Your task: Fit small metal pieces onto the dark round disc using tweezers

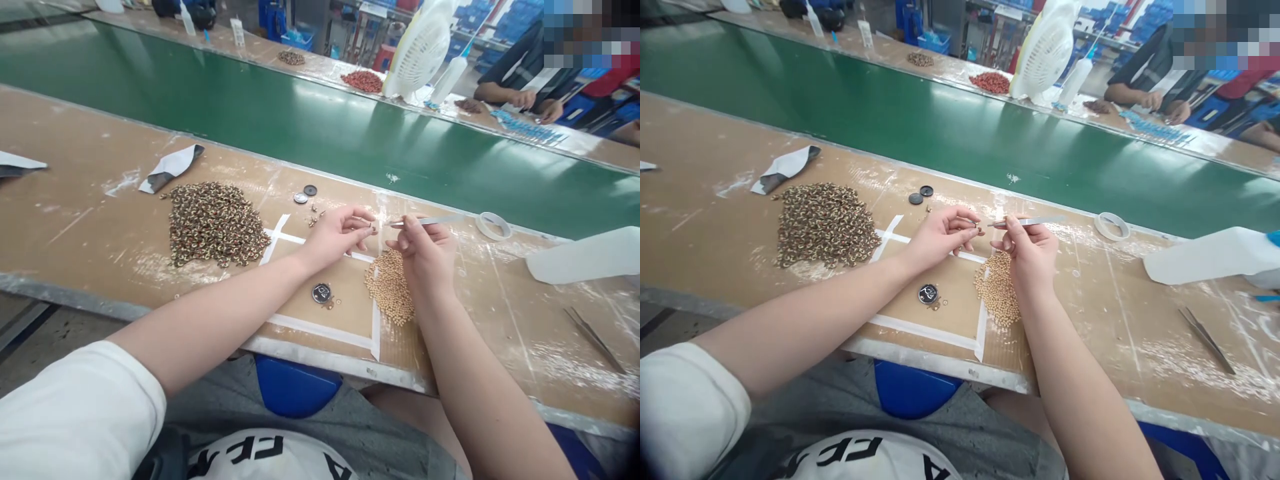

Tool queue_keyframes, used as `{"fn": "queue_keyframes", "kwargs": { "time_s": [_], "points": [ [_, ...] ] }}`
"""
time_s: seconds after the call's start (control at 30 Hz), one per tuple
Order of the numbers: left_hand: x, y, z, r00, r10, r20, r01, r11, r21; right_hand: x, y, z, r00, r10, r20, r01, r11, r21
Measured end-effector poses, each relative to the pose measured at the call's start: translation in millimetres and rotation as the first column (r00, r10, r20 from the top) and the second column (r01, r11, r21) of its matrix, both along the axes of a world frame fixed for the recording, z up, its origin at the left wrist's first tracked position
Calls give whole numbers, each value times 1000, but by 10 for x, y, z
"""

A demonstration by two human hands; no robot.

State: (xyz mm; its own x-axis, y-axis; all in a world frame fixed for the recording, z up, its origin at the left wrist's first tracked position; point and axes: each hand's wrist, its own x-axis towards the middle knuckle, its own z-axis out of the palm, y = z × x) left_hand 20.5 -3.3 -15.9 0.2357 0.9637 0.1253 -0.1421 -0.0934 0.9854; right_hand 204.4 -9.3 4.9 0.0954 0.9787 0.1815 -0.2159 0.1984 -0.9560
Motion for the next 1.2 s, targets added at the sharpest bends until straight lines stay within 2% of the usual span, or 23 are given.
{"fn": "queue_keyframes", "kwargs": {
  "time_s": [0.23,0.63,0.87,1.2],
  "points": [
    [-8,-47,41,1000,4,-20,-3,1000,25,-26,16,-37,999,-11,30,12,1000,-29],
    [-6,-43,27,999,-22,-26,23,999,22,-16,33,-72,998,15,68,-12,999,-35],
    [-6,-29,22,999,-26,-19,26,999,27,2,58,-117,990,21,141,-19,1000,-10],
    [-5,-49,50,1000,-2,2,2,1000,13,-13,30,-110,993,11,121,-13,1000,20]
  ]
}}
